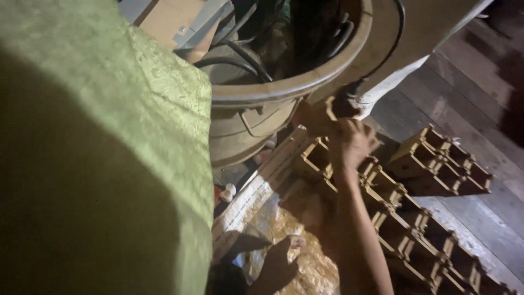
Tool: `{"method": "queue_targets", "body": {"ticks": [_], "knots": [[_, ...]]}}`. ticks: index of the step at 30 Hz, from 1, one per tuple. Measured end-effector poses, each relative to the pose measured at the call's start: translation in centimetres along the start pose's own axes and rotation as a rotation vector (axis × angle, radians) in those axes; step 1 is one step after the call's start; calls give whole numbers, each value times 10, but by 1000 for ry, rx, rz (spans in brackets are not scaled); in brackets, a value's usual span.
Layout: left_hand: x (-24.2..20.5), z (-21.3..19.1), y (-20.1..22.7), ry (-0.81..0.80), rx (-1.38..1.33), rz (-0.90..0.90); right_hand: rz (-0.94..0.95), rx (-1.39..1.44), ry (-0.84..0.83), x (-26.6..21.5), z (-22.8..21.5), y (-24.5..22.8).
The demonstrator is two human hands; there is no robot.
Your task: Assembling small clay containers into a grid by smoothing edges and placing them manually.
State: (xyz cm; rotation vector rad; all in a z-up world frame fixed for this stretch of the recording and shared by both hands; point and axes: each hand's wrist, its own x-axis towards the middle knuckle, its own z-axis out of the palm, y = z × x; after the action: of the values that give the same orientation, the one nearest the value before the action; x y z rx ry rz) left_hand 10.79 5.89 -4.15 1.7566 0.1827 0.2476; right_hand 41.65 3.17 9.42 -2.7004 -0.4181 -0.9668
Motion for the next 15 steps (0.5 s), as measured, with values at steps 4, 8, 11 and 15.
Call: {"method": "queue_targets", "body": {"ticks": [4,8,11,15], "knots": [[-1,-8,17,-42,-49,-39,-176,135,201,-34,-103,29],[-9,-17,38,89,-112,173,-89,0,33,-127,-178,69],[-9,12,-13,158,-93,122,-267,-49,-169,-175,-263,30],[-20,0,22,204,49,57,-120,-13,-277,-313,-231,119]]}}
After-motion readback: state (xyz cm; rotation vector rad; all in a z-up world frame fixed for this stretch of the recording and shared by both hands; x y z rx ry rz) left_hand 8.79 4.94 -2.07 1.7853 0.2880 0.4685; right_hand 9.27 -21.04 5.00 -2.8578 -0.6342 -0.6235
